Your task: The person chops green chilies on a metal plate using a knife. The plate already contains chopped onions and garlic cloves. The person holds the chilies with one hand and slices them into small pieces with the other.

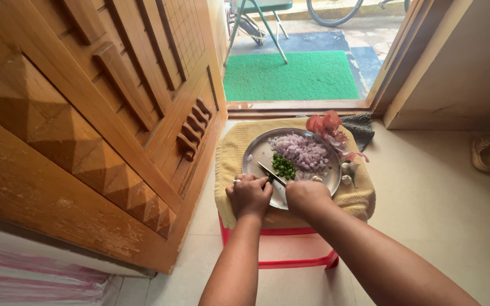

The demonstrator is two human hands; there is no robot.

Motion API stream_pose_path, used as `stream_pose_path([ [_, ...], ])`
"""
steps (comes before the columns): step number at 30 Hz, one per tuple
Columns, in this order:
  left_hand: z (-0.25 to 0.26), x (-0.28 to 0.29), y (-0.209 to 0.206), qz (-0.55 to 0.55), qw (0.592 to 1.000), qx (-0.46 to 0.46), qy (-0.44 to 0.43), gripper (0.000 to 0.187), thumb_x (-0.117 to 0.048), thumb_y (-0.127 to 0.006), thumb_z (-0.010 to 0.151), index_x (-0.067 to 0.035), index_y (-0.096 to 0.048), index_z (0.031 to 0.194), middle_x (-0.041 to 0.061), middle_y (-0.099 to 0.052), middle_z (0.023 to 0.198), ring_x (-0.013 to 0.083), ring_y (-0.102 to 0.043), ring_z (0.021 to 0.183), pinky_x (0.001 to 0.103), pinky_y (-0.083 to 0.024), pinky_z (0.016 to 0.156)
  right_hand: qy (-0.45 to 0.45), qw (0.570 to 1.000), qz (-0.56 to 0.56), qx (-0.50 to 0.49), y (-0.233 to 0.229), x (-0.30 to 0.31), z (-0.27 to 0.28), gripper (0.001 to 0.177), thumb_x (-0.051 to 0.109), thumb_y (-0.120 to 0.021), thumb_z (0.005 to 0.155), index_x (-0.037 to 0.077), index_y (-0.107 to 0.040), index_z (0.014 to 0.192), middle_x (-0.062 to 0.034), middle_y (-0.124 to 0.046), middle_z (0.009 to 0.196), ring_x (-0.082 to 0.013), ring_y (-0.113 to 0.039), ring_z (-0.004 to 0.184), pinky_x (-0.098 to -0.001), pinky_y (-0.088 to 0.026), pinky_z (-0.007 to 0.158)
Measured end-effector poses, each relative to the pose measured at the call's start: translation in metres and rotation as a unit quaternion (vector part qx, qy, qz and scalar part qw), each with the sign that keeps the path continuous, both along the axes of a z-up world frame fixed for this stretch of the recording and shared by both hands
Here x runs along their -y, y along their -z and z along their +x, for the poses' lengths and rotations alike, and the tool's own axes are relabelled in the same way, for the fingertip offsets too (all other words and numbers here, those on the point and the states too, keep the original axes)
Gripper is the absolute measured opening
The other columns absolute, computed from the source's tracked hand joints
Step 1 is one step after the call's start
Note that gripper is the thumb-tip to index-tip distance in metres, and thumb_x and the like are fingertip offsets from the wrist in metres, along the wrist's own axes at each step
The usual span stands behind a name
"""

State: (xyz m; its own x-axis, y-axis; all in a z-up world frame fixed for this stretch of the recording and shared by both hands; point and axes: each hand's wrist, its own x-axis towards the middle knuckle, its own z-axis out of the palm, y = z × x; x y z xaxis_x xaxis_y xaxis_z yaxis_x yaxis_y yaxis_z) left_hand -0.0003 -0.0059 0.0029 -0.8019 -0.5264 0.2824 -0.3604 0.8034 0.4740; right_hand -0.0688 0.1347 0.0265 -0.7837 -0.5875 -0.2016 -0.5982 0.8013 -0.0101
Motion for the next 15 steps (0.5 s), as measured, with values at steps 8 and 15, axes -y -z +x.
stream_pose_path([
  [8, 0.001, -0.004, 0.0, -0.013, 0.999, -0.027, -0.024, 0.017, -0.041, -0.074, 0.08, -0.029, -0.083, 0.088, -0.003, -0.074, 0.099, 0.0201, -0.061, 0.11, 0.047, -0.04, 0.093, -0.035, 0.998, -0.004, -0.043, -0.005, -0.02, 0.003, 0.019, 0.015, -0.055, 0.092, 0.013, -0.072, 0.099, -0.0118, -0.077, 0.093, -0.0294, -0.078, 0.086, -0.0432, -0.062, 0.073],
  [15, 0.001, -0.005, 0.0, -0.002, 1.0, -0.02, -0.022, 0.016, -0.039, -0.074, 0.081, -0.029, -0.084, 0.087, -0.002, -0.074, 0.099, 0.0205, -0.061, 0.109, 0.047, -0.04, 0.093, -0.025, 0.997, 0.072, -0.015, -0.027, -0.032, 0.021, 0.017, 0.014, -0.055, 0.095, 0.012, -0.068, 0.105, -0.0117, -0.077, 0.091, -0.0296, -0.077, 0.085, -0.0429, -0.061, 0.068],
])
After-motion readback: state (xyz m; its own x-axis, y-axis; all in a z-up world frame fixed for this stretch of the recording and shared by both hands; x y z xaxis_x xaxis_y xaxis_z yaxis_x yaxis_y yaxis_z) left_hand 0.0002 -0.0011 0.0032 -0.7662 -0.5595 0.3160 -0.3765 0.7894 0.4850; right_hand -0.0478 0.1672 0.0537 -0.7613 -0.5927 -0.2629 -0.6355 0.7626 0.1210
